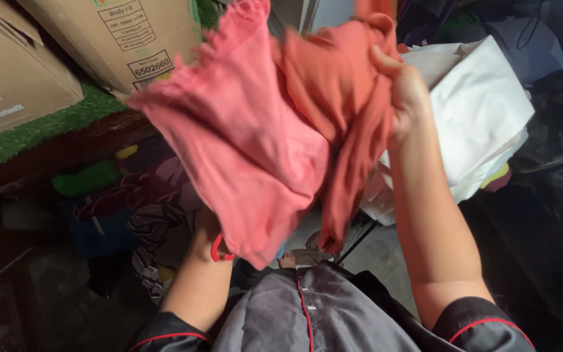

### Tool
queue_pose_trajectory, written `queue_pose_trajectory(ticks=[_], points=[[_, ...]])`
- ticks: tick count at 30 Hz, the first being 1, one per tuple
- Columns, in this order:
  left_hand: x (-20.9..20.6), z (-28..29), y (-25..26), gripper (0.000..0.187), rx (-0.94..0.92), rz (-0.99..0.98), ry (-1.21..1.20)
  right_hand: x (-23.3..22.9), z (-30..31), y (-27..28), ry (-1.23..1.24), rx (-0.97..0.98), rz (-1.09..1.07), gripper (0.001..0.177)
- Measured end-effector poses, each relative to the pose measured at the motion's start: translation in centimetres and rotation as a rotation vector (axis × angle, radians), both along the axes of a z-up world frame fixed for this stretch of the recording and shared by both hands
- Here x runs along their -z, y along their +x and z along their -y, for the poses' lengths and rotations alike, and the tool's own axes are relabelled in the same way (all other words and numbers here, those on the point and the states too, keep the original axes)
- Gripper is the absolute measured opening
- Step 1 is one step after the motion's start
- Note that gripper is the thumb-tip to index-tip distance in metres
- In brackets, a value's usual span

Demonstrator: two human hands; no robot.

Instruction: Hanging various pieces of clothing on plastic hangers and placing them inside a wooden wardrobe.

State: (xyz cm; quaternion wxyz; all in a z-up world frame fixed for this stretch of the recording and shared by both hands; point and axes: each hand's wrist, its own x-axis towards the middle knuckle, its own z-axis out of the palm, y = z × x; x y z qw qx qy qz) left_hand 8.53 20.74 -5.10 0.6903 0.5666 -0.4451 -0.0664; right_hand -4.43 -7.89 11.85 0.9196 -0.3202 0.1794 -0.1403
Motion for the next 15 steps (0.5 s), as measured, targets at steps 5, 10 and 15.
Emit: queue_pose_trajectory(ticks=[5, 10, 15], points=[[4.0, -3.4, -0.3, 0.051, 0.065, -0.022, -0.002, 3.6, 0.8, -0.9, 0.048, 0.15, 0.159, 0.035], [4.2, -3.1, -0.7, 0.051, 0.155, -0.03, -0.017, 4.0, 0.2, -1.6, 0.189, 0.15, 0.233, 0.041], [4.5, -1.9, 0.1, 0.051, 0.248, -0.039, -0.019, 3.5, 7.8, -7.3, -0.015, 0.247, 0.264, 0.045]])
